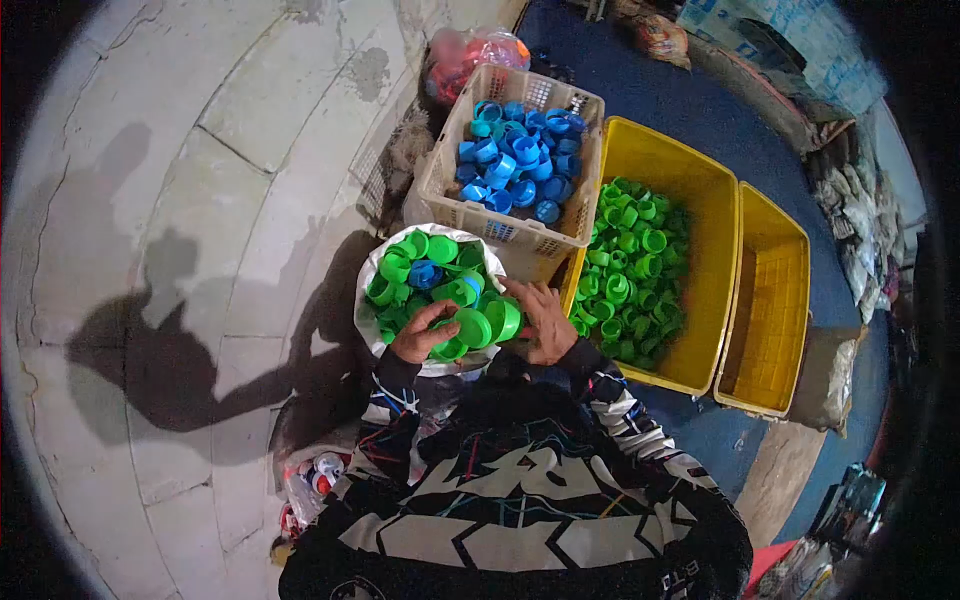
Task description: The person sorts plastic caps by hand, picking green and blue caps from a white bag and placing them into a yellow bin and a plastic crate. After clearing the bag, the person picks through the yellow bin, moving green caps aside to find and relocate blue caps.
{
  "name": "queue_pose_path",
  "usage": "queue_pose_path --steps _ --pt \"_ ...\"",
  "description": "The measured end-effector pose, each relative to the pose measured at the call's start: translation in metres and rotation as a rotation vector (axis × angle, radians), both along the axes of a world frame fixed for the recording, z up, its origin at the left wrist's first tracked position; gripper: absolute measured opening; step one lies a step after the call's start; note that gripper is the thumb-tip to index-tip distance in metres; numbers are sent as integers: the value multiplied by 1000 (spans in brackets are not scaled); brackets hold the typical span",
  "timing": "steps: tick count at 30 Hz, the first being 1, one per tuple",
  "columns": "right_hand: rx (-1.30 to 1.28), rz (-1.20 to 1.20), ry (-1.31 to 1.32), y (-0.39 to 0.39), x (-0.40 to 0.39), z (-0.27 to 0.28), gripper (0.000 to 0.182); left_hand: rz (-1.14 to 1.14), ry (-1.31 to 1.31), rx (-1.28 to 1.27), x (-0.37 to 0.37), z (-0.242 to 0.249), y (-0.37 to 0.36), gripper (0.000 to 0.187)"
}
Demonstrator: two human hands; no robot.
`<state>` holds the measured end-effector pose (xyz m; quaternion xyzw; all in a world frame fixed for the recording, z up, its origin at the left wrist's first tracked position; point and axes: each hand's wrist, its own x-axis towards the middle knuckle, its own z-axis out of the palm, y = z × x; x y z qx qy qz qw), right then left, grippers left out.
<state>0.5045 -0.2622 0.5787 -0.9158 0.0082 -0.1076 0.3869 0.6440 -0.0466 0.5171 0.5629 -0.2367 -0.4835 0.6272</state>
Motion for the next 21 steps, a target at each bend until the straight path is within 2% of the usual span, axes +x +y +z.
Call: queue_pose_path --steps 2,3,4,5,6,7,9,10,11,12,13,14,16,17,19,21 --pt "-3 -42 136 -4 -5 1 68 29 89 -58 -2 -3 -3 25" --pt "70 -15 53 -8 -6 -4 67 31 148 -94 -3 -4 -6 25" --pt "145 12 -29 -12 -7 -11 66 2 382 -170 -7 8 -12 26" --pt "220 38 -112 -15 -10 -16 66 22 440 -173 -13 11 -18 28" --pt "667 18 57 -12 -20 -19 61 40 498 -174 -20 12 -24 29" --pt "785 -7 40 -9 -26 -18 60 57 553 -172 -24 15 -29 30" --pt "1016 -55 -13 -8 -33 -17 59 -237 -193 -147 -21 19 -47 34" --pt "956 -113 -135 -9 -36 -21 60 -287 186 -210 -23 15 -59 36" --pt "1020 -137 -157 -12 -39 -27 60 -333 568 -261 -27 9 -73 37" --pt "1082 -160 -181 -17 -44 -33 60 -113 883 -240 -44 -13 -82 40" --pt "1146 -184 -205 -22 -48 -43 60 -127 864 -306 -51 -11 -95 40" --pt "1321 -107 -344 -26 -48 -53 57 -138 847 -371 -56 -4 -107 40" --pt "1600 -221 -363 -47 -72 -52 55 -188 1020 -369 -65 -8 -136 42" --pt "1745 -266 -362 -56 -79 -50 54 -138 978 -393 -69 -9 -148 43" --pt "1753 -391 -419 -78 -94 -58 50 -30 894 -435 -83 -8 -172 46" --pt "1656 -586 -384 -103 -112 -70 48 85 846 -263 -94 -6 -199 44"
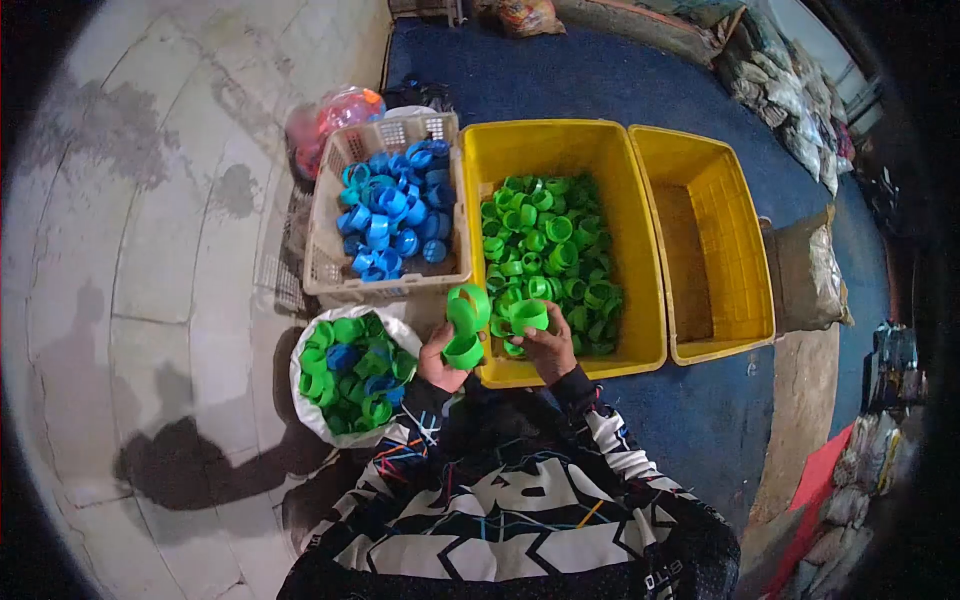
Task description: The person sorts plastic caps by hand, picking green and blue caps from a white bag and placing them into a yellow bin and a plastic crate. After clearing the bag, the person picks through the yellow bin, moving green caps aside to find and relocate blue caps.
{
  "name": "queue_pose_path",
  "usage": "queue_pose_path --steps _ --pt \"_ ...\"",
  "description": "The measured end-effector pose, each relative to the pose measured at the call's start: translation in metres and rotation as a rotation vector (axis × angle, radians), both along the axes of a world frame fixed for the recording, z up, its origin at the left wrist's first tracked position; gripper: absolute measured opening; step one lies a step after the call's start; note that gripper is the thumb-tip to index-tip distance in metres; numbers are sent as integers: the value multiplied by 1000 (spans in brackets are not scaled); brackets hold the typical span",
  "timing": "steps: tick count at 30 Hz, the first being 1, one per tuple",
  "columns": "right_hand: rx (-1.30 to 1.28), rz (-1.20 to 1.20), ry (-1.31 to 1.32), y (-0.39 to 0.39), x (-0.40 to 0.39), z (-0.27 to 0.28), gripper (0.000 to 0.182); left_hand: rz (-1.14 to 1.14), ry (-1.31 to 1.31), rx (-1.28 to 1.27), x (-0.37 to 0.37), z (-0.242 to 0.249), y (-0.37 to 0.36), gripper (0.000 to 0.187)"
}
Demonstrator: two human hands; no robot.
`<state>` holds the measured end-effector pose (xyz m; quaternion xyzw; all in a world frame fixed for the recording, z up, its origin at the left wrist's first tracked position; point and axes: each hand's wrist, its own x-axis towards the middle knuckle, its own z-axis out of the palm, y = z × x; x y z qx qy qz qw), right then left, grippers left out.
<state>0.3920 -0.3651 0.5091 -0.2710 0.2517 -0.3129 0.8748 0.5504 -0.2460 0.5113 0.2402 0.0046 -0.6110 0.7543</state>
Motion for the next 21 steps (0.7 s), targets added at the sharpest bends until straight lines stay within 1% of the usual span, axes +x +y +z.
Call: queue_pose_path --steps 1,2,3,4,5,6,7,10,11,12,13,15,16,18,20,21 --pt "-158 -36 145 -14 -6 -9 47 19 21 105 -4 -2 -15 42" --pt "-226 -67 186 -25 -14 -17 47 38 43 212 -10 -4 -29 39" --pt "-294 -95 230 -35 -22 -25 48 28 72 229 -14 -7 -43 32" --pt "-361 -120 275 -46 -29 -28 48 7 23 254 -18 -15 -59 30" --pt "-330 -98 339 -57 -36 -28 49 -10 -26 279 -23 -25 -76 29" --pt "-357 -126 340 -66 -40 -33 50 -28 -77 302 -27 -35 -91 28" --pt "-384 -155 341 -75 -43 -40 50 -26 -206 276 -34 -24 -108 20" --pt "-463 -261 340 -103 -44 -50 51 -62 -153 246 -45 -15 -157 19" --pt "-491 -302 346 -114 -42 -52 50 -32 -188 270 -49 -9 -174 20" --pt "-517 -341 355 -126 -40 -52 50 -40 -199 236 -48 -8 -190 21" --pt "-546 -369 470 -139 -40 -56 53 -49 -211 198 -47 -9 -206 22" --pt "-530 -431 405 -159 -34 -12 56 -33 -239 133 -48 5 -238 22" --pt "-522 -463 371 -172 -30 5 57 -33 -252 98 -46 9 -253 27" --pt "-657 -537 452 -208 -22 -22 64 -40 -229 76 -40 14 -285 29" --pt "-730 -616 509 -235 -12 -19 70 -85 -87 17 -29 6 -314 30" --pt "-748 -621 712 -241 -11 -16 75 -138 -81 -29 -24 -9 -324 28"
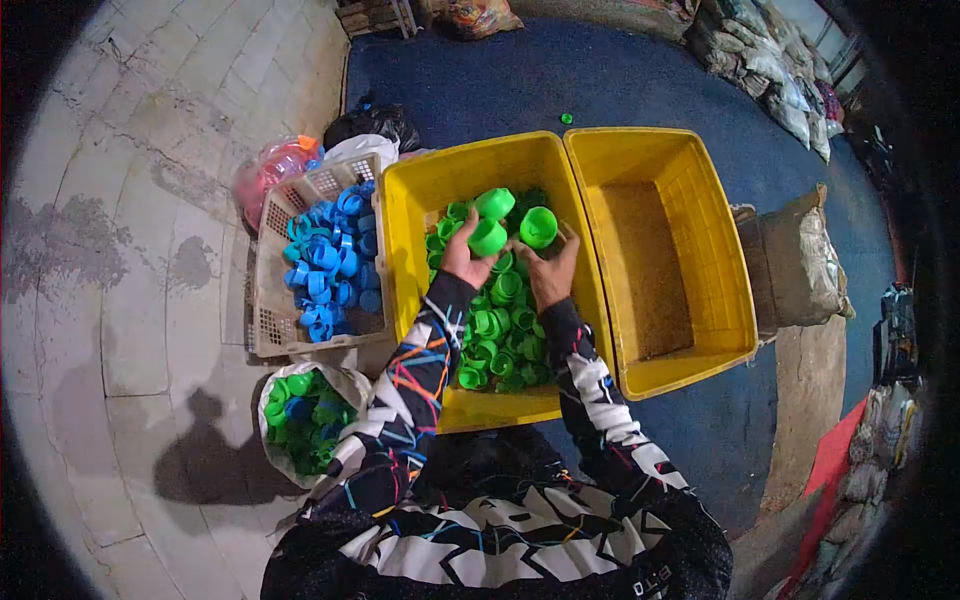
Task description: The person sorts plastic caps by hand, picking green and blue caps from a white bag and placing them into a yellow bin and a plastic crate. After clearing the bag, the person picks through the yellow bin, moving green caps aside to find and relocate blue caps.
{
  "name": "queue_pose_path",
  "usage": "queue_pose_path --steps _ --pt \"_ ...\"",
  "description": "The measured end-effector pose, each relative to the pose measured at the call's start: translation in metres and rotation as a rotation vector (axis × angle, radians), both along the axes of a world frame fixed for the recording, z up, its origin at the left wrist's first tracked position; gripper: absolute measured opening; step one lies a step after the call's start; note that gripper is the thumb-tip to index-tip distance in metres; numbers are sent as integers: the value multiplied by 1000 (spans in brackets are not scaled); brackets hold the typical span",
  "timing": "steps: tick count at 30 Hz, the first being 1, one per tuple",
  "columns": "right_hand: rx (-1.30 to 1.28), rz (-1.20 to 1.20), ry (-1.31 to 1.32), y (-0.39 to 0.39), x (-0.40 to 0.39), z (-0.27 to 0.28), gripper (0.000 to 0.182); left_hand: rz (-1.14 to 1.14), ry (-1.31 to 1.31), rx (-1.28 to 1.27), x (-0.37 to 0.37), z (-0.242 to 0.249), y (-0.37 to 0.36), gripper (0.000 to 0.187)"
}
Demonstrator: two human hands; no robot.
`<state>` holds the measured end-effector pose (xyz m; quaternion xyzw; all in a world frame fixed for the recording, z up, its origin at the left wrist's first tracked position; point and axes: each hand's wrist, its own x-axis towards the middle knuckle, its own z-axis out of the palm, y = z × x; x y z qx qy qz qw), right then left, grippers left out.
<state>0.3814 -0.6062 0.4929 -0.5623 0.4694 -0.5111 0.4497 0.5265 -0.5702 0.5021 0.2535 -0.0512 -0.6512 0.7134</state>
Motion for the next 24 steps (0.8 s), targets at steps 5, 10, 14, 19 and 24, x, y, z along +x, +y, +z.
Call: queue_pose_path --steps 5,10,14,19,24 --pt "225 118 -5 2 -8 -51 77 15 -234 381 5 -73 4 52" --pt "488 239 102 71 -49 -98 69 62 -275 654 -14 -122 73 63" --pt "504 332 83 113 -68 -153 57 101 -168 433 -26 -112 147 48" --pt "371 461 -26 146 -65 -160 41 79 -224 430 -40 -32 242 21" --pt "384 621 61 173 -26 -102 29 139 -573 480 -24 -12 348 19"
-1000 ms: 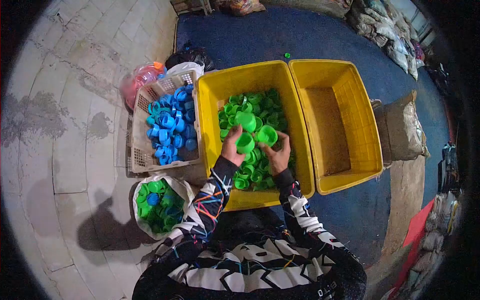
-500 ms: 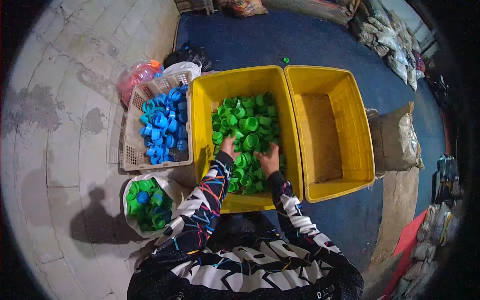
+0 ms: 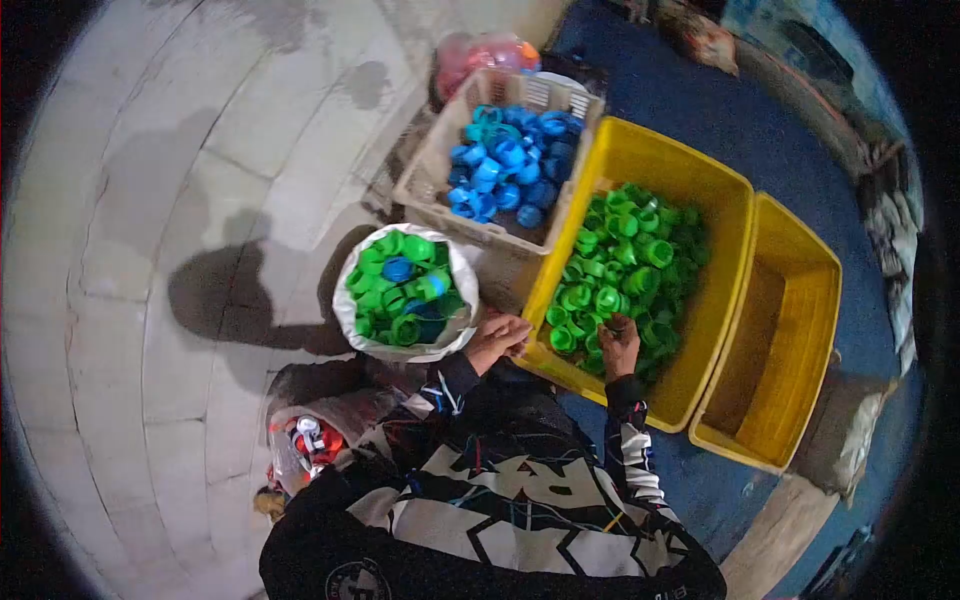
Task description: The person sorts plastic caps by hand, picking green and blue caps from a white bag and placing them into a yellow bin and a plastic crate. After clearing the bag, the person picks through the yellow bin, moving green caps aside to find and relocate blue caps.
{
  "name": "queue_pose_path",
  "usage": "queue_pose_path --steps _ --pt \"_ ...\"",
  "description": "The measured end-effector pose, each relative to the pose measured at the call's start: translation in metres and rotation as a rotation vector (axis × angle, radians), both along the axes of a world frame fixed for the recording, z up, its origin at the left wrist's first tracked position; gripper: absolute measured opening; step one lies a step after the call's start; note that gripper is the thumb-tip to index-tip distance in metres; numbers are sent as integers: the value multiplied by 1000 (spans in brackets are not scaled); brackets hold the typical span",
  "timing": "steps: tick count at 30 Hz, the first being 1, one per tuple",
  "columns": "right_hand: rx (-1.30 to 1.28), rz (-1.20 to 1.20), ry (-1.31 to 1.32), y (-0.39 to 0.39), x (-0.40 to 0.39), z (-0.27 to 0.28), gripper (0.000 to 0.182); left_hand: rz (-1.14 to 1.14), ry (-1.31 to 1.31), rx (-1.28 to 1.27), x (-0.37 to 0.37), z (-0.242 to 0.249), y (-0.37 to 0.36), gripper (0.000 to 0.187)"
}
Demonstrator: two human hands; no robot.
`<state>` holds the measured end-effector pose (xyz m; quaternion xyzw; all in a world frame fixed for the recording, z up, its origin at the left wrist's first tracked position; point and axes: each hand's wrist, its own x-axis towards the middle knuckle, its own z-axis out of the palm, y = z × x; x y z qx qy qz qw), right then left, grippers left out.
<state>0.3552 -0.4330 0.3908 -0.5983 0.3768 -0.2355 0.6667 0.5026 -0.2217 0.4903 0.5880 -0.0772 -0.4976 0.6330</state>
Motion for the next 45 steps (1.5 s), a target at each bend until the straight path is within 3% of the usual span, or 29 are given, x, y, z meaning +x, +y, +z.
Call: queue_pose_path --steps 1,2,5,7,9,11,12,14,16,21,27,30,37,38,42,45 --pt "43 24 35 4 10 4 29 10 -84 15 8 3 17 18" --pt "-126 75 116 10 23 3 29 76 -119 27 15 13 32 20" --pt "-252 230 64 46 65 29 31 168 -394 226 49 -4 92 22" --pt "-189 300 5 77 93 21 28 309 -794 182 72 -23 120 30" --pt "-276 418 -17 104 116 13 24 244 -1113 442 101 -18 145 32" --pt "-155 494 30 135 134 62 25 131 -1446 711 136 -30 165 36" --pt "-91 529 57 149 140 78 27 118 -1439 688 150 -30 167 39" --pt "-216 541 45 168 147 60 27 83 -1424 633 176 -26 165 45" --pt "-355 536 109 184 150 61 28 21 -1446 692 190 -25 158 48" --pt "-418 563 128 203 152 77 30 -194 -1345 964 206 -15 134 46" --pt "-411 535 128 208 158 94 28 -50 -1464 1054 187 -34 133 37" --pt "-417 557 102 207 161 93 30 65 -1506 900 180 -48 140 29" --pt "-399 610 33 202 184 102 36 438 -1306 525 170 -5 161 15" --pt "-488 621 19 204 191 100 40 455 -1370 474 166 5 164 15" --pt "-341 658 -79 223 206 124 44 339 -1329 433 140 23 175 19" --pt "-423 804 75 228 212 126 36 434 -1198 377 119 49 172 20"
